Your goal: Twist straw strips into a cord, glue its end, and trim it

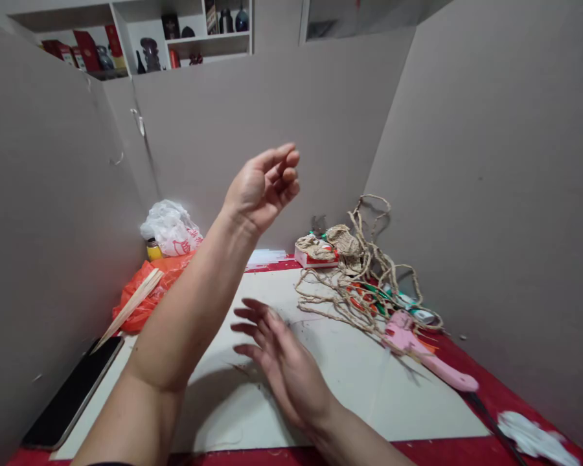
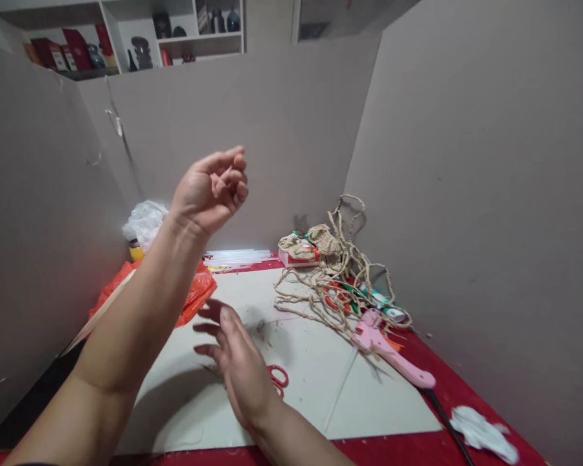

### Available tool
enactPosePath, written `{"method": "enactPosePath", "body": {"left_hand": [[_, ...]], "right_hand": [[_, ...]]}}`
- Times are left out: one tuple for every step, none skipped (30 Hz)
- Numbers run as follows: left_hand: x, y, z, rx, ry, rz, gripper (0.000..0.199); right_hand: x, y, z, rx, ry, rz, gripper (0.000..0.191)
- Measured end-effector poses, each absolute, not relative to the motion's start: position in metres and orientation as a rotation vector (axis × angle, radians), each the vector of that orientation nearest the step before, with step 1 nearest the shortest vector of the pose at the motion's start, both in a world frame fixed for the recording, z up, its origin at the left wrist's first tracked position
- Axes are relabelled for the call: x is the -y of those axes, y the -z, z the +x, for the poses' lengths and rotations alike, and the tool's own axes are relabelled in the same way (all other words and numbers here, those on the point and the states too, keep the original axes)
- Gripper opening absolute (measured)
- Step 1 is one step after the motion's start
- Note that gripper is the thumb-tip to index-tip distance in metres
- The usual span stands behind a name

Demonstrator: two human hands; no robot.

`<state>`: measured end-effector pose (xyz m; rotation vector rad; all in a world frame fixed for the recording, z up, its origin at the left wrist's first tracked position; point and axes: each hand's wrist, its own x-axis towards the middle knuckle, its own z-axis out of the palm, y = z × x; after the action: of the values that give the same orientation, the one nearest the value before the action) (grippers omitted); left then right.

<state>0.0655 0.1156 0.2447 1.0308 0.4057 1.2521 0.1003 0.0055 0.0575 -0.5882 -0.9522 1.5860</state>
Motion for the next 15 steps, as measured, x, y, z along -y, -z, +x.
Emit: {"method": "enactPosePath", "body": {"left_hand": [[-0.109, -0.252, 0.071, -0.387, -1.271, 1.031, 0.01], [-0.103, -0.258, 0.076, -0.384, -1.287, 1.035, 0.018], [-0.097, -0.264, 0.081, -0.39, -1.296, 1.045, 0.03], [-0.092, -0.268, 0.085, -0.393, -1.302, 1.062, 0.044], [-0.087, -0.271, 0.088, -0.392, -1.308, 1.085, 0.057], [-0.084, -0.274, 0.09, -0.383, -1.314, 1.112, 0.064], [-0.081, -0.277, 0.091, -0.365, -1.322, 1.14, 0.064], [-0.08, -0.279, 0.092, -0.345, -1.333, 1.171, 0.057], [-0.079, -0.281, 0.091, -0.328, -1.35, 1.211, 0.047], [-0.079, -0.282, 0.09, -0.317, -1.374, 1.264, 0.038], [-0.079, -0.283, 0.088, -0.318, -1.396, 1.33, 0.036], [-0.08, -0.283, 0.086, -0.332, -1.412, 1.408, 0.038], [-0.081, -0.282, 0.084, -0.357, -1.419, 1.489, 0.04], [-0.081, -0.28, 0.082, -0.384, -1.412, 1.57, 0.041], [-0.082, -0.277, 0.08, -0.408, -1.39, 1.642, 0.04]], "right_hand": [[-0.012, -0.06, 0.089, 0.899, -1.597, -0.572, 0.048], [-0.015, -0.061, 0.076, 0.862, -1.654, -0.58, 0.05], [-0.015, -0.059, 0.063, 0.815, -1.74, -0.584, 0.053], [-0.013, -0.055, 0.049, 0.746, -1.818, -0.603, 0.062], [-0.01, -0.05, 0.036, 0.695, -1.886, -0.616, 0.068], [-0.006, -0.044, 0.025, 0.671, -1.931, -0.637, 0.067], [-0.001, -0.036, 0.016, 0.677, -1.947, -0.669, 0.065], [0.003, -0.028, 0.011, 0.759, -1.944, -0.707, 0.06], [0.006, -0.021, 0.009, 0.934, -1.896, -0.765, 0.054], [0.008, -0.013, 0.011, 1.156, -1.808, -0.827, 0.049], [0.01, -0.007, 0.016, 1.401, -1.698, -0.877, 0.042], [0.01, 0.0, 0.024, 1.634, -1.537, -0.922, 0.036], [0.009, 0.005, 0.033, 1.795, -1.403, -0.937, 0.034], [0.007, 0.011, 0.044, 1.902, -1.289, -0.946, 0.038], [0.004, 0.016, 0.055, 2.061, -1.084, -0.967, 0.047]]}}
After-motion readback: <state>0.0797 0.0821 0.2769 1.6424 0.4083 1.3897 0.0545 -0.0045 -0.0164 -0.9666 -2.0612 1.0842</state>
